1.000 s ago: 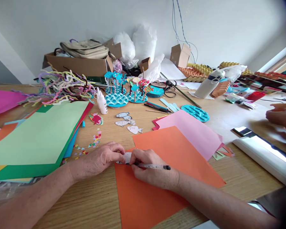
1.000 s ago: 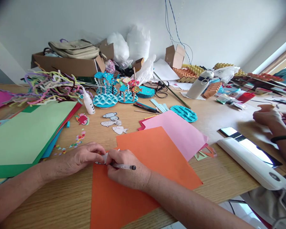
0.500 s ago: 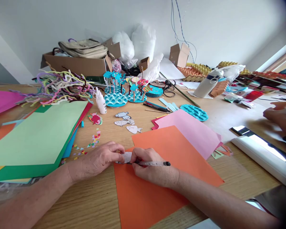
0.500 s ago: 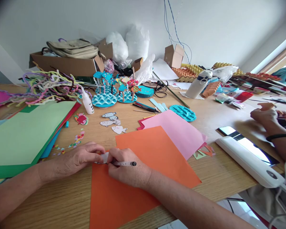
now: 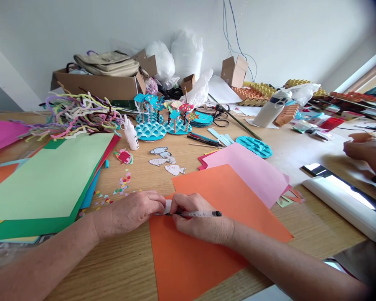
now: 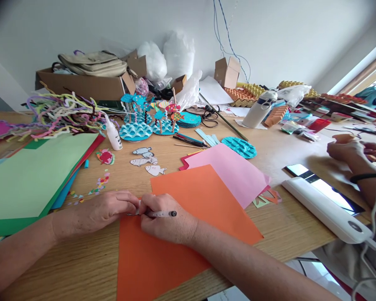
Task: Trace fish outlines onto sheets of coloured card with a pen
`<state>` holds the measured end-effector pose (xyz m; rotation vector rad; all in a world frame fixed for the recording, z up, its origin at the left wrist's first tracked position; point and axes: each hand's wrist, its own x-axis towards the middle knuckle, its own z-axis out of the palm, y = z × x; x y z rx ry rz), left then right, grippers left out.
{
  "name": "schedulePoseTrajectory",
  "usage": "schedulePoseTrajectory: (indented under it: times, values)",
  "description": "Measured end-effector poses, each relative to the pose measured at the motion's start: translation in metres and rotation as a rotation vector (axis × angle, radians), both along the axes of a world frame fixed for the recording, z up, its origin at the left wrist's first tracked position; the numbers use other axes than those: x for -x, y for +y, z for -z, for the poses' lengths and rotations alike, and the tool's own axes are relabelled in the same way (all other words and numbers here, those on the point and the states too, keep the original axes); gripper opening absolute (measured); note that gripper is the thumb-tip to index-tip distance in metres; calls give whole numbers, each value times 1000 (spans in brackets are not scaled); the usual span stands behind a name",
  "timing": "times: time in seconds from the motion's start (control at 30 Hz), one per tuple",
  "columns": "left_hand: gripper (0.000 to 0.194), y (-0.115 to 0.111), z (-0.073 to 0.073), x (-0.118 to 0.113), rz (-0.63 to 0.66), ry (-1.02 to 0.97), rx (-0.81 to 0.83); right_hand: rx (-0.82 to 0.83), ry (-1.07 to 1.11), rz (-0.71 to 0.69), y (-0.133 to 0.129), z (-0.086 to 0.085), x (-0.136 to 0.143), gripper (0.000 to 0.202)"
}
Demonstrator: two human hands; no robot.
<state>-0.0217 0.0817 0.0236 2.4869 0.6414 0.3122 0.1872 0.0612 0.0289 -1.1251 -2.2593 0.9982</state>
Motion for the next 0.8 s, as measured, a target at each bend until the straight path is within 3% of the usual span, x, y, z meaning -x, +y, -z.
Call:
schedulePoseTrajectory:
  times: [0.27,0.8]
  values:
    - [26,-3,0,-2,-33,5,25,10,17,18,0,6,-2,15]
    - [28,-6,1,-1,-52,-20,-15,36,-13,65,-1,0,-5,16]
